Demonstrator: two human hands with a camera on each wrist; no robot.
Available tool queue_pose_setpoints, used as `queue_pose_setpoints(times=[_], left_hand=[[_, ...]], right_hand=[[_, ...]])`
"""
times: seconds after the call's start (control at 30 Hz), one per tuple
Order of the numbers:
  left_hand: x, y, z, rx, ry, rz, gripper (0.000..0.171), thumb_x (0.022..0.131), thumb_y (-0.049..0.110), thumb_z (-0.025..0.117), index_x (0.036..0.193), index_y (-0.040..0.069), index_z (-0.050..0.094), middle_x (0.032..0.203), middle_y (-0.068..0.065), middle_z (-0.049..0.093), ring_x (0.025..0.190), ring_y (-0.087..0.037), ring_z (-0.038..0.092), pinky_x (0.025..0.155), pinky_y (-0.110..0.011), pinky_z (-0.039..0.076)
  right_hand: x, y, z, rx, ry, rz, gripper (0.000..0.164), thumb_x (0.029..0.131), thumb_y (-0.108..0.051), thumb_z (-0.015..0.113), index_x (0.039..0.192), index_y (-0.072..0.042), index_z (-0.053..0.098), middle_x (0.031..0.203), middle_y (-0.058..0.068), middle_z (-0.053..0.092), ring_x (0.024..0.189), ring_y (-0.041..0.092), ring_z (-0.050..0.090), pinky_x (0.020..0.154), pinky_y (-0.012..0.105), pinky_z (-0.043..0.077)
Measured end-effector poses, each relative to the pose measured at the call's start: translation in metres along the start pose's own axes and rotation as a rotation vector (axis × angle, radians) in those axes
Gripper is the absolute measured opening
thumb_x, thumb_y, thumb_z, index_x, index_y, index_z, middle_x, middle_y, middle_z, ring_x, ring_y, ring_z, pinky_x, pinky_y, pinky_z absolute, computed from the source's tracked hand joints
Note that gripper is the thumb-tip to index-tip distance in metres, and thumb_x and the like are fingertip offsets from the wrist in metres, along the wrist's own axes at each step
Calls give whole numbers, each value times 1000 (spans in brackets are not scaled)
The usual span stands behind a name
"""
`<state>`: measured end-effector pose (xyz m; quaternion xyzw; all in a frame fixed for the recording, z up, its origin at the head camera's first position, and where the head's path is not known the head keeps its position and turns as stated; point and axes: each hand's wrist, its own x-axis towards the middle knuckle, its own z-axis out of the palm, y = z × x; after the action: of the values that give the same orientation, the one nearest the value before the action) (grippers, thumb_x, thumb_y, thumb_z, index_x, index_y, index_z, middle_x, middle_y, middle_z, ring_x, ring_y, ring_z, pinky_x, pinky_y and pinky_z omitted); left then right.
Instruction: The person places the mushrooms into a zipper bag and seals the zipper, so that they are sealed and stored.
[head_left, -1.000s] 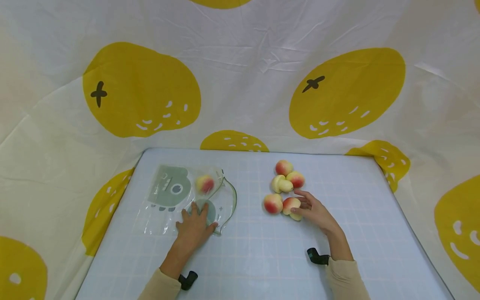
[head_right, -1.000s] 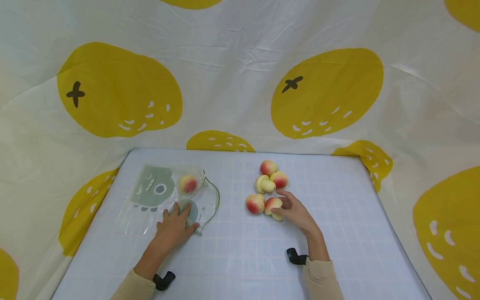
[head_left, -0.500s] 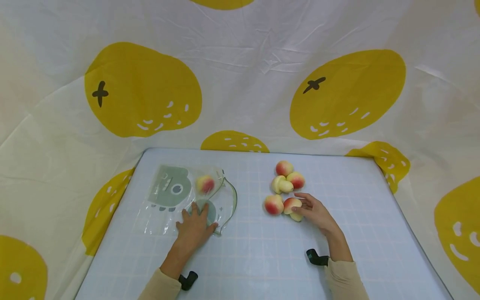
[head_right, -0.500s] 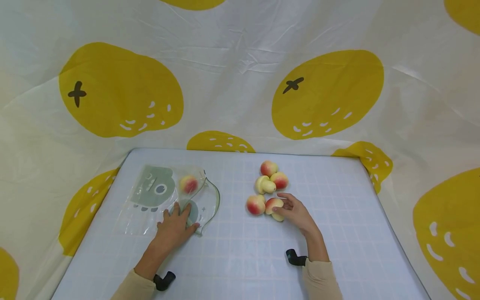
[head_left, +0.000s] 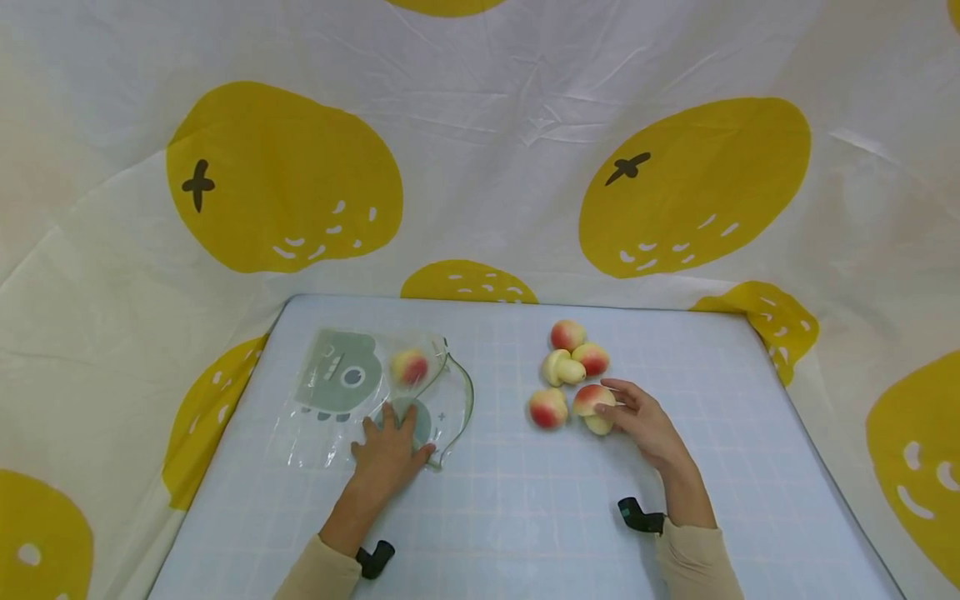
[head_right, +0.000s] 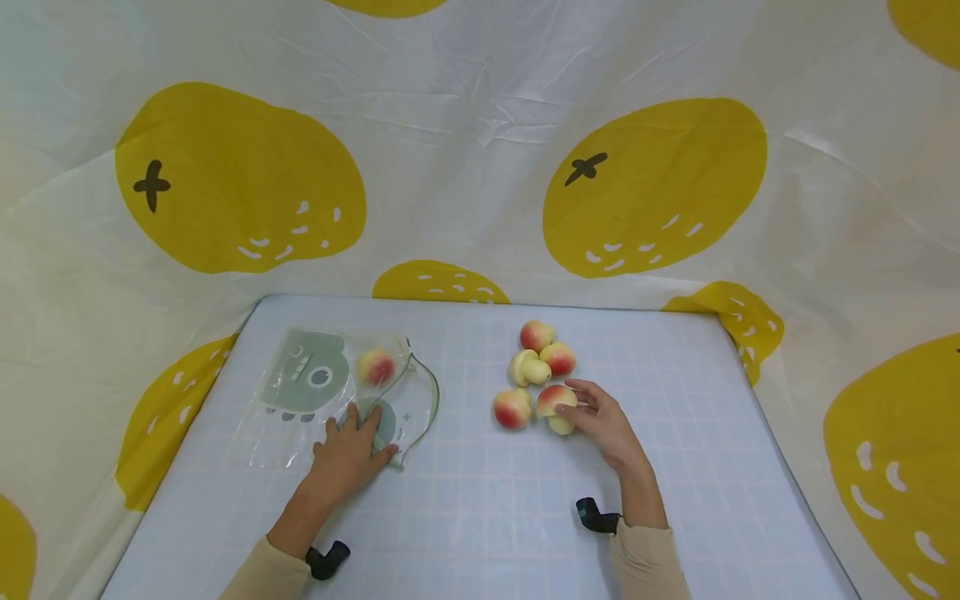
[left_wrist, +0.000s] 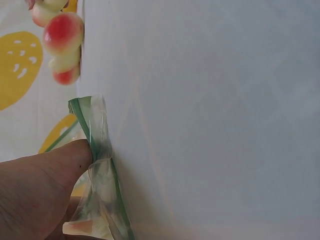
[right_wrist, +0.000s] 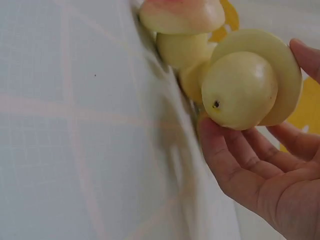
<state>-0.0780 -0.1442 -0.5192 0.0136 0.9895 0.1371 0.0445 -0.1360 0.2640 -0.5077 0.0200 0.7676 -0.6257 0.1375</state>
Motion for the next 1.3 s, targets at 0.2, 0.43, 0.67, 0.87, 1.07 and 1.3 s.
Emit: queue_pose_setpoints(times=[0.2,0.43,0.67,0.87,1.07,1.3], left_hand=[[1,-1,1,7,11,7,72,90,47,72,144,4,51,143,-41,38,120,-67,37,78,-80,39],[2,-2,1,2,3,5,73,90,47,72,145,4,50,144,-42,36,121,-67,36,80,-81,38],[2,-1,1,-6,0,-3,73,90,47,72,145,4,50,144,-41,37,121,-67,36,80,-80,38],[1,0,0,-7,-4,-6,72,90,45,72,145,4,50,144,-41,36,122,-67,36,80,-80,38],[1,-1,0,-18,-13,-16,74,90,46,72,146,4,49,145,-41,35,123,-67,35,82,-81,37],[2,0,2,-22,-15,-10,74,90,46,72,146,4,49,145,-41,35,123,-67,34,81,-81,36]], right_hand=[[-4,-12,5,94,-5,-41,56,97,-18,69,143,2,45,124,5,58,97,12,63,81,28,53],[-4,-24,16,281,4,-106,49,97,-8,67,140,4,48,122,-1,64,103,12,63,80,28,55],[-2,-33,33,309,-26,-133,49,97,-6,66,140,6,47,123,1,62,102,14,64,80,29,55],[3,-42,53,307,-50,-151,49,97,-9,66,140,6,47,124,7,60,102,18,64,82,30,55],[12,-48,78,326,-102,-163,50,96,-5,65,141,7,45,123,8,60,96,16,67,82,28,54],[24,-53,105,302,-128,-168,48,93,-7,70,137,4,52,118,12,61,89,16,65,80,26,54]])
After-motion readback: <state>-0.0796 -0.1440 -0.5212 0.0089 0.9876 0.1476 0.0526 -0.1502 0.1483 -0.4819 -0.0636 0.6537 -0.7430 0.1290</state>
